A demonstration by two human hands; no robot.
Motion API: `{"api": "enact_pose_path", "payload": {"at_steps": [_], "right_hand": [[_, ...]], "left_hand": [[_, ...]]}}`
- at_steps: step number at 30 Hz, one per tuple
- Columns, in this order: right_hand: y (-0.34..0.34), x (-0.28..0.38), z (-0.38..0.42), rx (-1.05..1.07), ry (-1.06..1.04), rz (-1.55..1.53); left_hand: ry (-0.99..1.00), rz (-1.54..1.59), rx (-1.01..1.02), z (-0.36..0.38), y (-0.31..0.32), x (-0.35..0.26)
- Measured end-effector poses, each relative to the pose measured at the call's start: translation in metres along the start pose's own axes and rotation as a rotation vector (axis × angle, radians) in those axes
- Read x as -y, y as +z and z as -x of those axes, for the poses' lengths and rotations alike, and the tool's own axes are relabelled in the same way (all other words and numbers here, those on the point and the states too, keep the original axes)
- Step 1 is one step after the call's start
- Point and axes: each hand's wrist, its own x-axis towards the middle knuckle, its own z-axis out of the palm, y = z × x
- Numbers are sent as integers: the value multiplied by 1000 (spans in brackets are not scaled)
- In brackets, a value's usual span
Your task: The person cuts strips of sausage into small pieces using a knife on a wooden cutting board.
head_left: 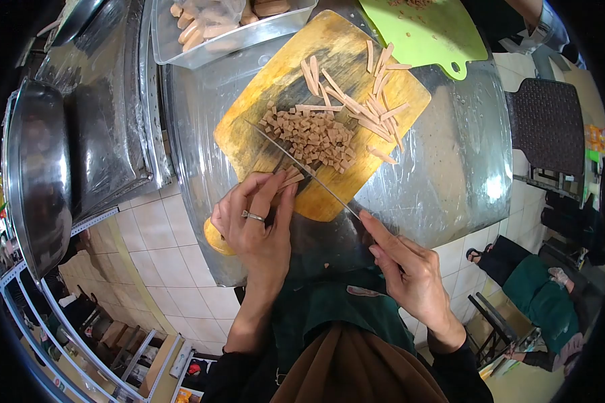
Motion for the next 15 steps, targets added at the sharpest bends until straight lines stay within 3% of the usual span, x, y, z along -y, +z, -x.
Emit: {"api": "enact_pose_path", "payload": {"at_steps": [15], "right_hand": [[2, 4, -5, -13, 13, -27]], "left_hand": [[-13, 10, -45, 0, 3, -2]]}}
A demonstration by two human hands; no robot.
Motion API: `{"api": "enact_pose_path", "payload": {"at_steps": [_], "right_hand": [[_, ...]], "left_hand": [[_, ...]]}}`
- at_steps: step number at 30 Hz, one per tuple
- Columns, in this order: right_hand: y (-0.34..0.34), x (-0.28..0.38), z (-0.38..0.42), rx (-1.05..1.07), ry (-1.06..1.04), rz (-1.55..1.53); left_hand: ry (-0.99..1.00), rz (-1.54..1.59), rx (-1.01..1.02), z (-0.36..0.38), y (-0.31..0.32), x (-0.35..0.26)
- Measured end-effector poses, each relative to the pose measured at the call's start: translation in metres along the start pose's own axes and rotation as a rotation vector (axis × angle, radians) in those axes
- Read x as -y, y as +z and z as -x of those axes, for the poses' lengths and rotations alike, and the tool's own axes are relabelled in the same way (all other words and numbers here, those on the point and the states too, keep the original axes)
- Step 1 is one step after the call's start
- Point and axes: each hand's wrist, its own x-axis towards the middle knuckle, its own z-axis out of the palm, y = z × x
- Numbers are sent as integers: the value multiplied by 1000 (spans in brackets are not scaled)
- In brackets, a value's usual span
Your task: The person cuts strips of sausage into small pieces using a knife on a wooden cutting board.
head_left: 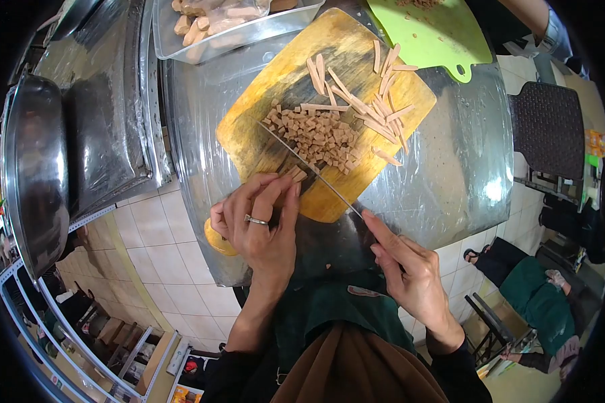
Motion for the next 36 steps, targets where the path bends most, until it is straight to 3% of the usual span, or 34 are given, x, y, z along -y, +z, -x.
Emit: {"api": "enact_pose_path", "payload": {"at_steps": [25, 28, 36], "right_hand": [[-3, 14, 4, 143, 71, 141], [1, 12, -7, 92, -12, 182], [-1, 10, -7, 63, 21, 46]], "left_hand": [[44, 18, 26, -1, 0, 5], [38, 25, 23, -3, 0, 5], [23, 9, 48, -2, -2, 2]]}}
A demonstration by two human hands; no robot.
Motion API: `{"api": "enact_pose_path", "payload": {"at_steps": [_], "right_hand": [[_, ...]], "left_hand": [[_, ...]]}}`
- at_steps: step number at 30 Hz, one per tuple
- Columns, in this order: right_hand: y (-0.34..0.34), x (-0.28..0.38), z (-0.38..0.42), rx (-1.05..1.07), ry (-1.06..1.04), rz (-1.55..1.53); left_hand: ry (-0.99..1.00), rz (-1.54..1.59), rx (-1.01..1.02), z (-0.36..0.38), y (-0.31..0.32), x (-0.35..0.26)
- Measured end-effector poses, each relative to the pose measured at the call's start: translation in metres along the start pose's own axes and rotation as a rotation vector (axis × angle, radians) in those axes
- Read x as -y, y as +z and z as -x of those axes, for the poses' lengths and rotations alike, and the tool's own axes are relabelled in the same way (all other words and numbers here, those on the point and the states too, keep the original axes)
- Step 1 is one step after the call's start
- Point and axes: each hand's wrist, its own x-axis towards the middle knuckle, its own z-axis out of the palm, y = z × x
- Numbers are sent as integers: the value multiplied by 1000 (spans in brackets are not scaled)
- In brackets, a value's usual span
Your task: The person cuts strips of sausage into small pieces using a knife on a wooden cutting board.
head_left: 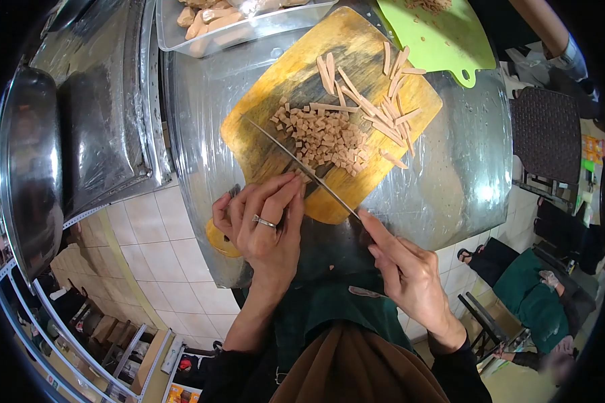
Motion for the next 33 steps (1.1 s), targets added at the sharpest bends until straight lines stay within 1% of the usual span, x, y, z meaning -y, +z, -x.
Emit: {"api": "enact_pose_path", "payload": {"at_steps": [9, 11, 16, 20, 22, 28, 31, 33], "right_hand": [[-2, 10, 12, 52, 50, 14], [8, 0, 9, 3, -22, 24], [12, 5, -9, 19, -6, 97], [13, -1, -13, -36, -48, -18], [9, -2, -10, -34, -50, -34], [3, 4, 6, -9, -56, -18], [0, 12, 9, 53, 40, -34], [-1, 13, 9, 77, 65, -13]], "left_hand": [[-8, 39, 12, 0, -1, 2], [-1, 42, 4, 0, 0, 2], [19, 41, -31, 3, 3, 5], [22, 26, -15, 5, 1, 5], [21, 16, -7, 3, 0, 4], [-25, 116, 24, 1, -3, 7], [-29, 137, 25, 0, -4, 8], [-25, 143, 26, -1, -5, 7]]}}
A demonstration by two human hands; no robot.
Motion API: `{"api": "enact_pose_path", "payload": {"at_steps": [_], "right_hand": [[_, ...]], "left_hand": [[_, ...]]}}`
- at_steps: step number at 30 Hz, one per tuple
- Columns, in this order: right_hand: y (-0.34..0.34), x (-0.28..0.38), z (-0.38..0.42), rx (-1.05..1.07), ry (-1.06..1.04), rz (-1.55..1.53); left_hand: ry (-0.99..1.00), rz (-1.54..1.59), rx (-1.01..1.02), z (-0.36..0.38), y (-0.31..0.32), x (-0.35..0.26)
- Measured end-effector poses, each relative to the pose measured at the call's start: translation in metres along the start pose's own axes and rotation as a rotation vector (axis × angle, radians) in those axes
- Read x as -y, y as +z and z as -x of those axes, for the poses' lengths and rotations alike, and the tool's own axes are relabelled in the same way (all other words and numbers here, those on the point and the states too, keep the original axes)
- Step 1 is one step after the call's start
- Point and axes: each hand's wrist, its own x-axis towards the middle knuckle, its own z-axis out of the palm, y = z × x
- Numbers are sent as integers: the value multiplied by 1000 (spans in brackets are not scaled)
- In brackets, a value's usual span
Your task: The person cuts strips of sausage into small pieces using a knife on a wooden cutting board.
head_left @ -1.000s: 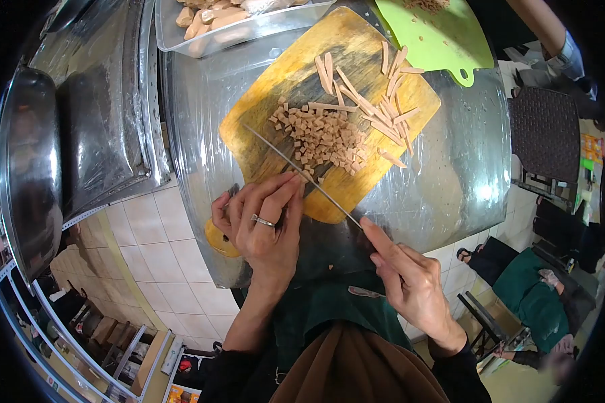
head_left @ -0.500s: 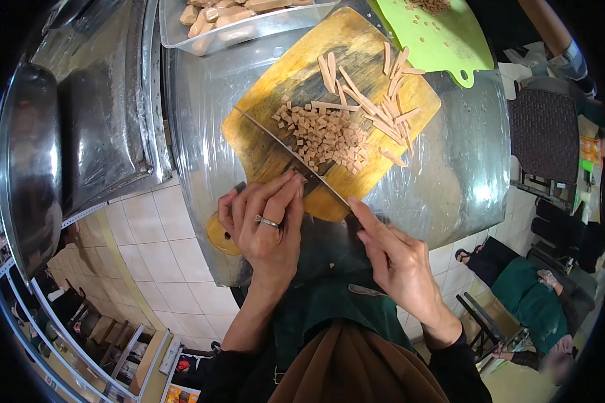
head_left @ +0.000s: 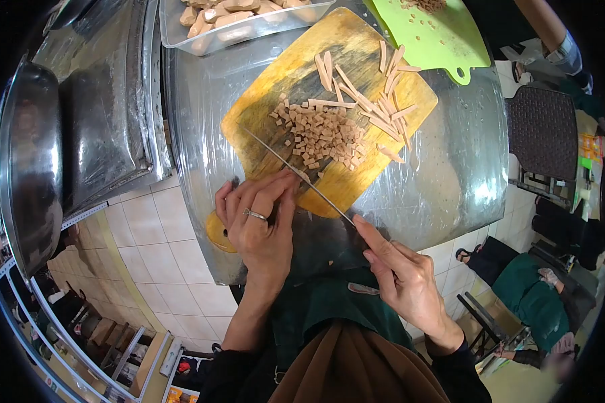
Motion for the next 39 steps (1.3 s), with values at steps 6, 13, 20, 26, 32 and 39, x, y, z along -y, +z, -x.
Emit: {"api": "enact_pose_path", "payload": {"at_steps": [6, 13, 20, 26, 32, 39], "right_hand": [[9, -9, -3, -51, -93, 68], [13, -9, -24, -81, -118, 78], [7, -10, -11, -77, -113, -68], [12, -9, 0, -75, -113, -68], [13, -8, 0, -77, -125, -35], [19, -9, -12, -70, -140, 84]], "left_hand": [[7, 1, 3, 2, 0, 3], [6, -56, -6, 3, 0, -2], [-25, -92, 3, 4, -1, -4], [-47, -21, -6, 2, -2, -3], [-29, -11, -24, 3, -2, -1], [-16, -27, -12, 5, -2, 2]]}}
